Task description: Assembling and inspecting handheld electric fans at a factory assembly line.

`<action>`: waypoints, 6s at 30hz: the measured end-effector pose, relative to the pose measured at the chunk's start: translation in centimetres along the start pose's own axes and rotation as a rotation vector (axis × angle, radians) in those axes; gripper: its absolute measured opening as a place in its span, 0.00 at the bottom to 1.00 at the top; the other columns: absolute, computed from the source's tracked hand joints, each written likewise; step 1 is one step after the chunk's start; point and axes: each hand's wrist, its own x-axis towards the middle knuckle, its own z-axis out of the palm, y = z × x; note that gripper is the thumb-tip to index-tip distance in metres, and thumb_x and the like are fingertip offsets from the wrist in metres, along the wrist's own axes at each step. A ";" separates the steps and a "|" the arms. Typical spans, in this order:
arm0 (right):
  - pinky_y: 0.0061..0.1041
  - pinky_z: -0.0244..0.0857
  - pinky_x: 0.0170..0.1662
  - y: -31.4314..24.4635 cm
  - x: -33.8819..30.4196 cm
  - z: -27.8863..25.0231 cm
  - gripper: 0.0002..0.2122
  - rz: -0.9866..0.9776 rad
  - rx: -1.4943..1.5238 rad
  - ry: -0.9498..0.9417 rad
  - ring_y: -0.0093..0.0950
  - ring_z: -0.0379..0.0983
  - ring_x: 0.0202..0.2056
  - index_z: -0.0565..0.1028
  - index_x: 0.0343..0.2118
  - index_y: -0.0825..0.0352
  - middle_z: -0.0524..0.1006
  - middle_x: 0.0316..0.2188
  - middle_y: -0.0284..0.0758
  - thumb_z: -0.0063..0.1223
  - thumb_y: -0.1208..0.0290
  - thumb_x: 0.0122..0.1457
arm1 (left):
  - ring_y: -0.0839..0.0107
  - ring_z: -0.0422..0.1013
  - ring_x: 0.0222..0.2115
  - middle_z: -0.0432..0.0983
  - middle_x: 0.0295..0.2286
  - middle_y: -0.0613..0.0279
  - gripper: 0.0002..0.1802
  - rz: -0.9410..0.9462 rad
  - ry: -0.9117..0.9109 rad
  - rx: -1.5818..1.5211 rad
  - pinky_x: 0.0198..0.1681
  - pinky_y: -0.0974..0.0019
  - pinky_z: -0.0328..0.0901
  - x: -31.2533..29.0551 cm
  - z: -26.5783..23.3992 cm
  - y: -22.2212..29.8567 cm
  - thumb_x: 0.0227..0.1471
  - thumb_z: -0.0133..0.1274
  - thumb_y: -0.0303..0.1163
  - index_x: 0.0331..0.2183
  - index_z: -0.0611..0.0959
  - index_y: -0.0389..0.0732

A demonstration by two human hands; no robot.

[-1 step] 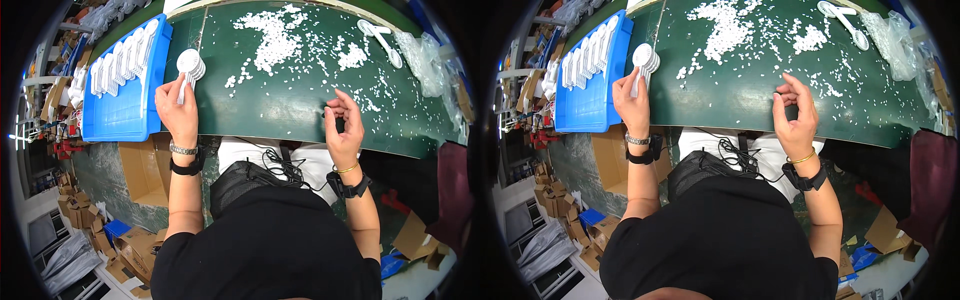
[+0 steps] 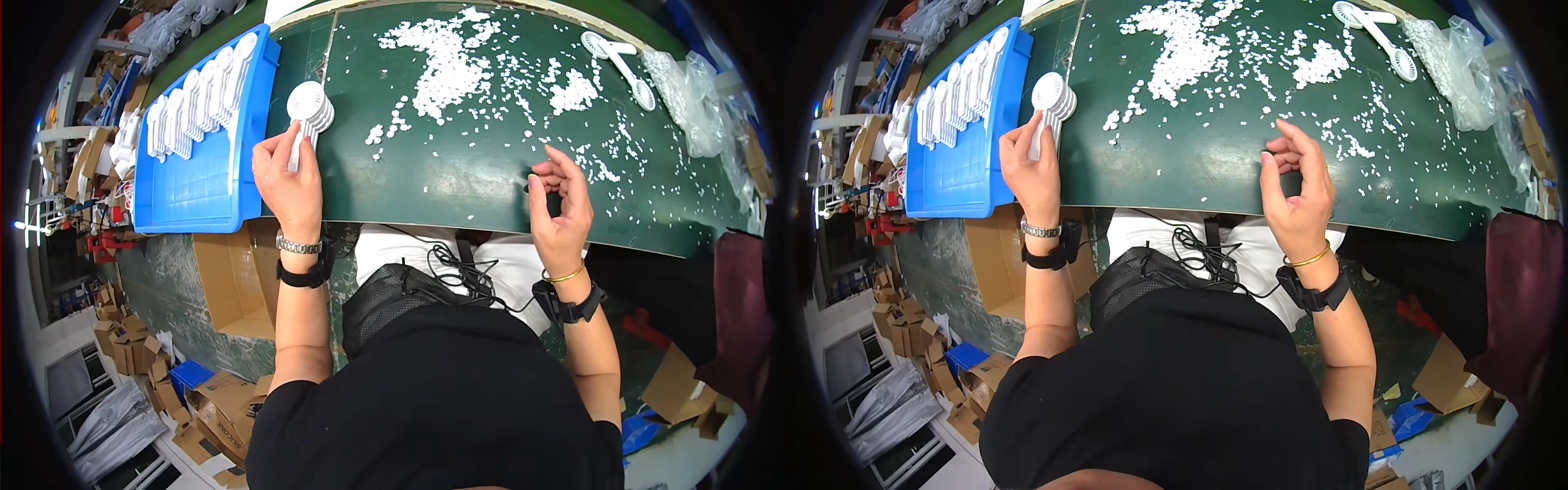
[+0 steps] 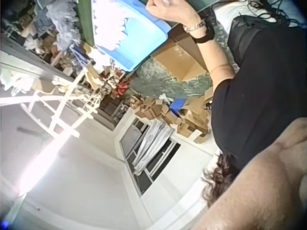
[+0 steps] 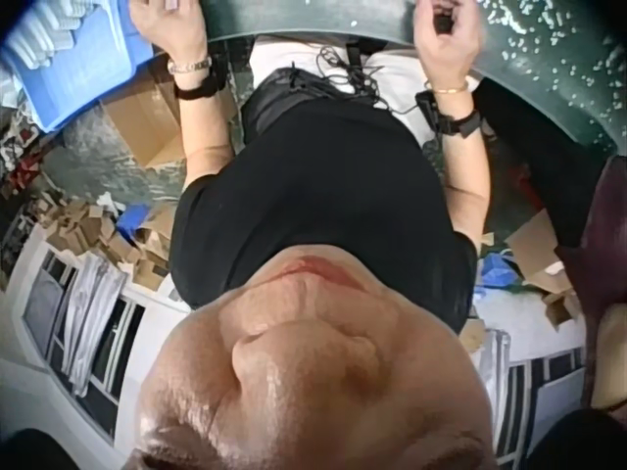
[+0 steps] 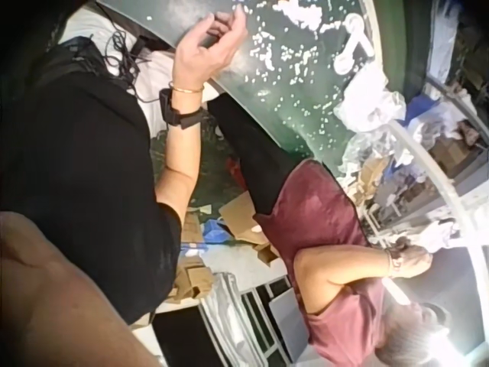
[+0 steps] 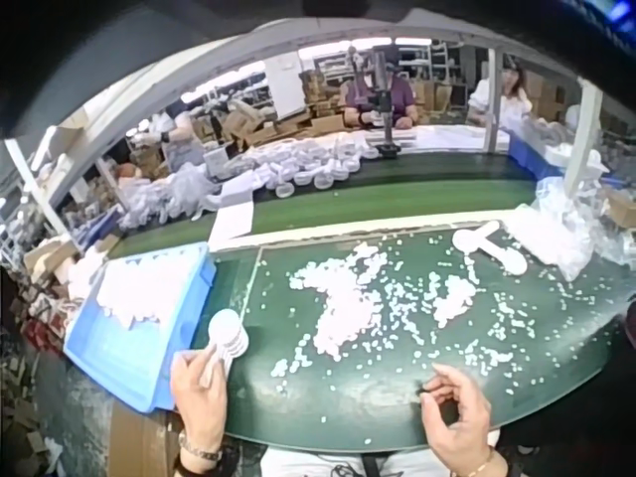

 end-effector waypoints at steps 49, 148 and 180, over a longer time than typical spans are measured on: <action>0.21 0.69 0.33 -0.4 0.1 -1.0 0.10 0.025 0.084 0.025 0.21 0.74 0.29 0.79 0.44 0.68 0.77 0.30 0.32 0.59 0.81 0.60 | 0.67 0.71 0.23 0.76 0.26 0.58 0.03 0.176 -0.439 -0.517 0.27 0.63 0.64 -3.7 -1.5 12.6 0.58 0.57 0.21 0.35 0.84 0.33; 0.20 0.69 0.46 0.2 5.5 -17.3 0.13 0.372 0.185 -0.151 0.19 0.75 0.39 0.71 0.53 0.67 0.79 0.40 0.32 0.46 0.65 0.72 | 0.75 0.79 0.32 0.84 0.34 0.56 0.11 0.104 -1.095 -1.196 0.38 0.72 0.75 5.6 10.4 33.8 0.58 0.59 0.24 0.42 0.84 0.29; 0.42 0.68 0.47 -1.2 3.2 -18.1 0.21 0.297 -0.199 -0.141 0.53 0.75 0.43 0.73 0.52 0.77 0.78 0.41 0.56 0.51 0.62 0.67 | 0.74 0.81 0.33 0.85 0.33 0.55 0.10 0.044 -1.217 -1.224 0.39 0.72 0.77 3.8 10.8 33.8 0.58 0.57 0.23 0.42 0.85 0.29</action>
